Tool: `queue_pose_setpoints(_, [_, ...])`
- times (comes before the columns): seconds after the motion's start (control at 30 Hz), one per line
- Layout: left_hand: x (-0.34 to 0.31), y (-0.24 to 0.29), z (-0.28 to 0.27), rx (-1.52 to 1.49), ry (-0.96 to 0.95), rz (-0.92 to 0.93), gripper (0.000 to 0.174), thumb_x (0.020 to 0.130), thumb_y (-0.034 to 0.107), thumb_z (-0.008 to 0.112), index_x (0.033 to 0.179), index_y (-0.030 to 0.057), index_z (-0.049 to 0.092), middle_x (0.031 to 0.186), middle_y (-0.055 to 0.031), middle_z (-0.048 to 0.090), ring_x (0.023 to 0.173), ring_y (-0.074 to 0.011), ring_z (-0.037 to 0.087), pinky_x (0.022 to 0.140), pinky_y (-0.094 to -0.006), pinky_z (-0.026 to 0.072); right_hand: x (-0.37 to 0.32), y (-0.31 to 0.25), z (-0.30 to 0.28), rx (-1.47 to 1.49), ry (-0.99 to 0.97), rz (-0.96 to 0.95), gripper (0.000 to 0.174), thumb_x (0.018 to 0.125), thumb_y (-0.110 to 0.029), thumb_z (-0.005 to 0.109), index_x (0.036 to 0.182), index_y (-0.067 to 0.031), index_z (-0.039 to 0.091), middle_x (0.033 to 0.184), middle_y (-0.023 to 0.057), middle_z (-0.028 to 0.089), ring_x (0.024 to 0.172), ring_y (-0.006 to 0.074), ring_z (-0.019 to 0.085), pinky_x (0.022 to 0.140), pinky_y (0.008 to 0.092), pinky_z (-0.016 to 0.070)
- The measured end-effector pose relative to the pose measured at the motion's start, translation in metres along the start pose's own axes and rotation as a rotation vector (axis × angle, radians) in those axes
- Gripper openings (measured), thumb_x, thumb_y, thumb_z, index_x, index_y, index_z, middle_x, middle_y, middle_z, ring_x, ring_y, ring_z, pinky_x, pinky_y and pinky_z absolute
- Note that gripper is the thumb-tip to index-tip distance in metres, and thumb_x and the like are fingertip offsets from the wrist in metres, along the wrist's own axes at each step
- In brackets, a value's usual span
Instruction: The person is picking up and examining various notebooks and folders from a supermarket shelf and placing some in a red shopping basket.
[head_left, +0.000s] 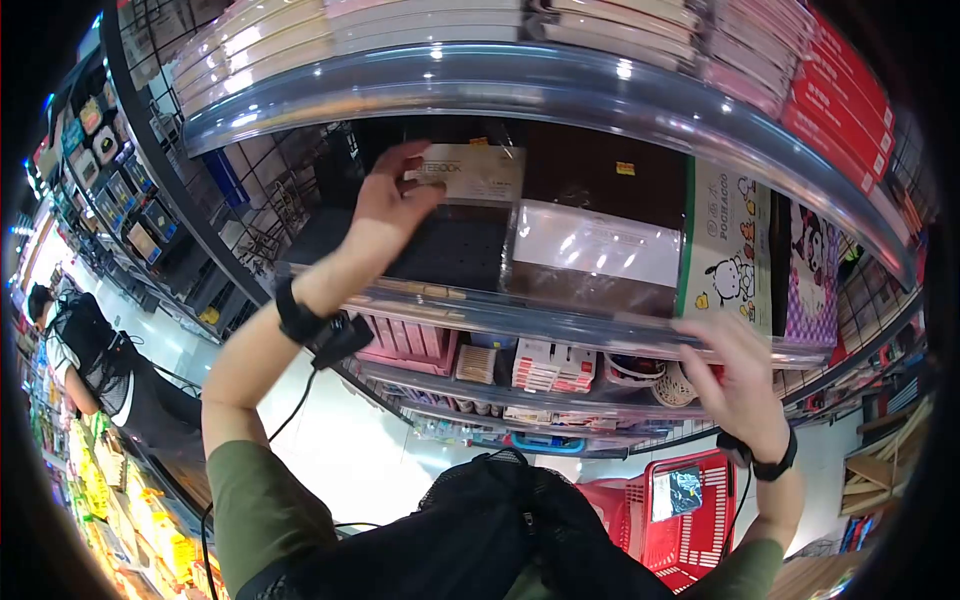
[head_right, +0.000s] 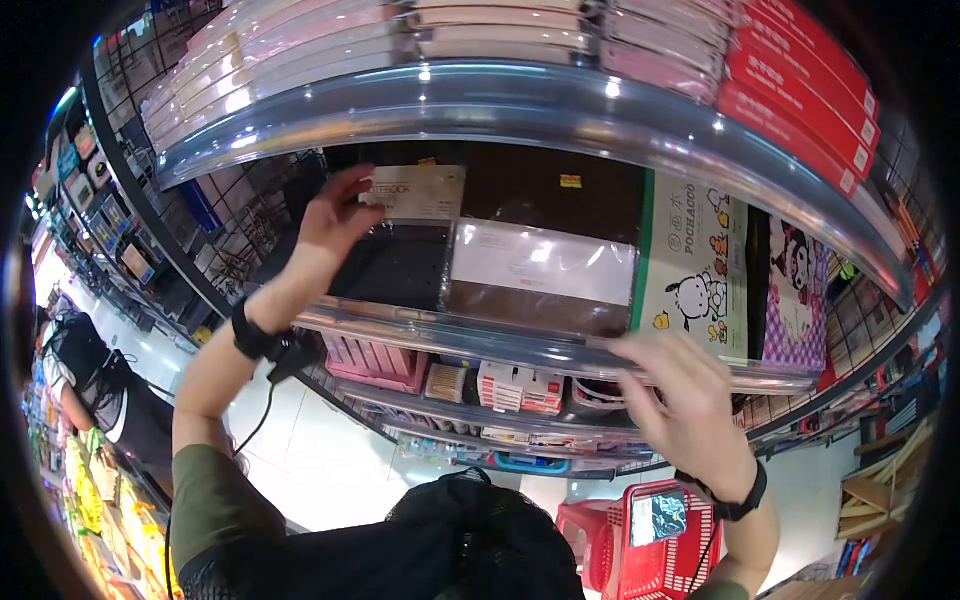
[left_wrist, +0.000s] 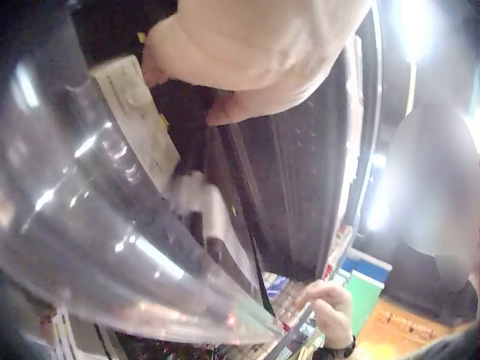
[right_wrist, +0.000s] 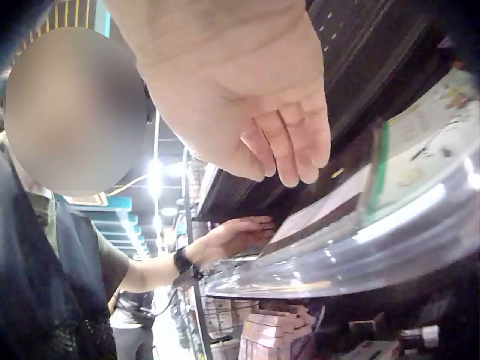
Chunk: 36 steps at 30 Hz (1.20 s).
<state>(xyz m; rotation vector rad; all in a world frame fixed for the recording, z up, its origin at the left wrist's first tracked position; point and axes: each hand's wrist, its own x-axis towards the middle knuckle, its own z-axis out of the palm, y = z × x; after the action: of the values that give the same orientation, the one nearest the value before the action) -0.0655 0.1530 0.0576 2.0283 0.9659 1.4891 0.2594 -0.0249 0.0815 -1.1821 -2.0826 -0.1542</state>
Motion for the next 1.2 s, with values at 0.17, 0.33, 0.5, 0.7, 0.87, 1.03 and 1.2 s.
queue_pose_setpoints(0.17, [0.059, -0.050, -0.038, -0.185, -0.004, -0.425, 0.054, 0.074, 0.013, 0.068, 0.122, -0.0002, 0.048, 0.110, -0.0107, 0.058, 0.106, -0.0208, 0.052, 0.089, -0.0295, 0.0407, 0.083, -0.030, 0.042, -0.232, -0.262, -0.323, 0.038, 0.072, -0.006, 0.063, 0.108, -0.0019, 0.054, 0.111, 0.0111, 0.055, 0.091, 0.0275, 0.056, 0.076, 0.0354, 0.0466])
queue_pose_setpoints(0.33, [0.079, -0.056, -0.047, -0.145, -0.289, -0.614, 0.033, 0.080, 0.016, 0.067, 0.108, 0.0009, 0.056, 0.108, -0.0099, 0.057, 0.102, -0.0199, 0.054, 0.089, -0.0338, 0.0438, 0.130, -0.029, 0.091, -0.351, -0.281, -0.528, 0.040, 0.075, -0.014, 0.061, 0.112, -0.0024, 0.053, 0.117, 0.0115, 0.052, 0.096, 0.0259, 0.054, 0.076, 0.0351, 0.0466])
queue_pose_setpoints(0.5, [0.085, -0.076, -0.054, -0.290, -0.298, -0.597, 0.031, 0.078, 0.020, 0.069, 0.102, 0.0043, 0.059, 0.102, -0.0085, 0.059, 0.100, -0.0188, 0.055, 0.085, -0.0351, 0.0459, 0.148, -0.032, 0.106, -0.428, -0.388, -0.574, 0.040, 0.078, -0.028, 0.061, 0.107, -0.0017, 0.056, 0.109, 0.0119, 0.054, 0.096, 0.0244, 0.052, 0.073, 0.0339, 0.0463])
queue_pose_setpoints(0.7, [0.091, -0.078, -0.052, -0.291, -0.385, -0.546, 0.041, 0.075, 0.030, 0.072, 0.104, 0.0051, 0.059, 0.099, -0.0075, 0.061, 0.096, -0.0170, 0.057, 0.084, -0.0351, 0.0451, 0.146, -0.022, 0.107, -0.532, -0.528, -0.426, 0.047, 0.079, -0.044, 0.058, 0.097, -0.0010, 0.061, 0.113, 0.0139, 0.055, 0.099, 0.0276, 0.052, 0.076, 0.0386, 0.0471])
queue_pose_setpoints(0.87, [0.086, -0.063, -0.053, -0.348, -0.464, -0.650, 0.043, 0.074, 0.033, 0.073, 0.105, 0.0058, 0.060, 0.100, -0.0065, 0.061, 0.097, -0.0160, 0.057, 0.085, -0.0323, 0.0442, 0.145, -0.011, 0.114, -0.422, -0.505, -0.372, 0.049, 0.079, -0.046, 0.057, 0.099, -0.0021, 0.060, 0.118, 0.0144, 0.053, 0.104, 0.0319, 0.051, 0.078, 0.0420, 0.0488])
queue_pose_setpoints(1.03, [0.053, -0.052, -0.063, -0.670, -0.280, -0.681, 0.032, 0.082, 0.025, 0.066, 0.107, 0.0055, 0.059, 0.105, -0.0076, 0.062, 0.100, -0.0164, 0.057, 0.087, -0.0306, 0.0455, 0.141, -0.009, 0.114, -0.424, -0.451, -0.378, 0.050, 0.080, -0.047, 0.057, 0.103, -0.0027, 0.058, 0.122, 0.0151, 0.052, 0.109, 0.0348, 0.048, 0.080, 0.0426, 0.0483])
queue_pose_setpoints(1.2, [0.006, -0.021, -0.094, -0.814, 0.068, -0.780, 0.033, 0.088, 0.022, 0.057, 0.112, -0.0007, 0.056, 0.110, -0.0115, 0.061, 0.098, -0.0210, 0.060, 0.089, -0.0324, 0.0472, 0.137, -0.007, 0.119, -0.407, -0.407, -0.383, 0.052, 0.080, -0.047, 0.058, 0.107, -0.0025, 0.057, 0.122, 0.0158, 0.051, 0.110, 0.0360, 0.048, 0.083, 0.0436, 0.0471])
